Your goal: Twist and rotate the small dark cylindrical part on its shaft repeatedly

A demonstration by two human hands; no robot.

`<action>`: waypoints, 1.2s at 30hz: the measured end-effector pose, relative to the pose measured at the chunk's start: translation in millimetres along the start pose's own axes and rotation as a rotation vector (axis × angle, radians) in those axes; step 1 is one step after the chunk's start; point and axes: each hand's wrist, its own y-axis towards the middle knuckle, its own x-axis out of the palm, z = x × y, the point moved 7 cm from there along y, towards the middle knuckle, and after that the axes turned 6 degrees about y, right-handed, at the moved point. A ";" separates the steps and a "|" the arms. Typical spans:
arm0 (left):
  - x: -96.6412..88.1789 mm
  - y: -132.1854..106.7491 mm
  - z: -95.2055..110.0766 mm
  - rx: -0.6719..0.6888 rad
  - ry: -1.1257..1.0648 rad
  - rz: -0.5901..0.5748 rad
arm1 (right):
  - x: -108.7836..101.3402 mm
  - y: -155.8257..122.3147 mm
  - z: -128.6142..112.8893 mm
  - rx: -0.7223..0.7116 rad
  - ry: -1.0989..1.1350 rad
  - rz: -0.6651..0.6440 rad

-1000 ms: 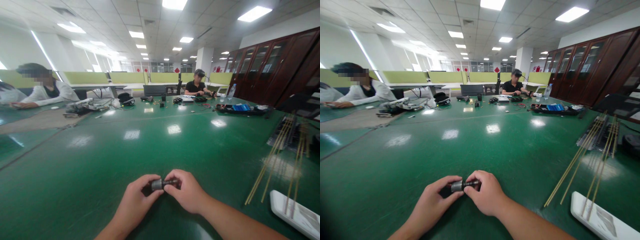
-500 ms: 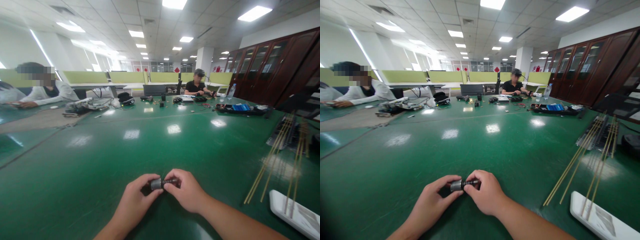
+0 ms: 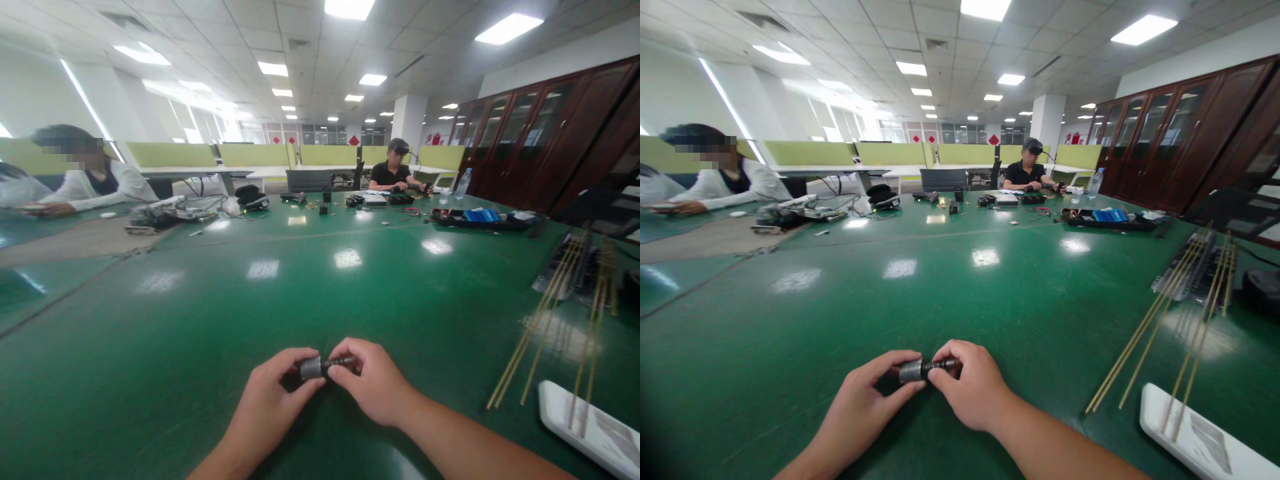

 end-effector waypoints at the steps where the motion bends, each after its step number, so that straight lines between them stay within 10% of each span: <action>1: -0.9 -0.1 0.9 0.009 0.000 0.011 | 0.0 -0.1 0.2 0.004 0.009 -0.001; 36: -7.9 -1.8 10.2 0.131 0.057 0.083 | -1.8 0.1 -4.1 0.012 0.033 0.005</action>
